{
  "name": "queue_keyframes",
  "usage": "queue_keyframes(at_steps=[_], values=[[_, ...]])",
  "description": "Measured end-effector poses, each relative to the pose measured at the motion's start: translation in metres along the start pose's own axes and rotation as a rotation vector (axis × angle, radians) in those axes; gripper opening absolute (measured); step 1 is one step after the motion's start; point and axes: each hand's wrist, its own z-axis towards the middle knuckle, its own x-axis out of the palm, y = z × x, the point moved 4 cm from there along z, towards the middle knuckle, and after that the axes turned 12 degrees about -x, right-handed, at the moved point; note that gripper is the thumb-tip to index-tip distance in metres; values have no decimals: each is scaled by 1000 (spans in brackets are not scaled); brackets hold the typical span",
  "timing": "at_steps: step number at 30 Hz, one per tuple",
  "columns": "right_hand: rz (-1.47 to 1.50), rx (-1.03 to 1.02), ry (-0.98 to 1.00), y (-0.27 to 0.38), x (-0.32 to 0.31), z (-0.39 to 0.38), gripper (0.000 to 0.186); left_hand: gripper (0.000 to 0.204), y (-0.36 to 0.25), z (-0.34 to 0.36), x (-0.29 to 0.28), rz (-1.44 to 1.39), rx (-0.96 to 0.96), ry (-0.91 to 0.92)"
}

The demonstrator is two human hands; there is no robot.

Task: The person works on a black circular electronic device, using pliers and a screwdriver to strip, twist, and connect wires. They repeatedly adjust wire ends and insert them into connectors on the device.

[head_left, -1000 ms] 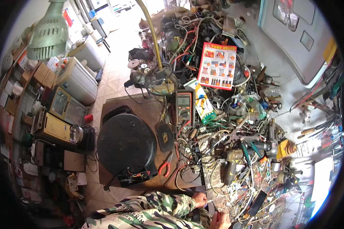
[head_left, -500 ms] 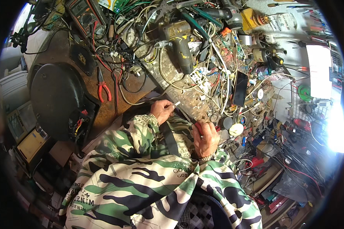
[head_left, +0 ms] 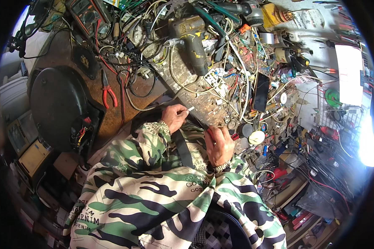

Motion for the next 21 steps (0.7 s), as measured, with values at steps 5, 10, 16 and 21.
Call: queue_keyframes(at_steps=[5,10,16,21], values=[[12,0,11,-1,-1,2,22,22,-4,-2,-1,7,5,5],[3,3,8,2,-4,4,22,22,-6,-3,-1,53,-14,7],[0,-9,18,1,-2,4,22,21,-1,1,-1,86,13,0],[11,11,5,0,-2,4,21,21,-4,-2,-2,61,-1,30]])
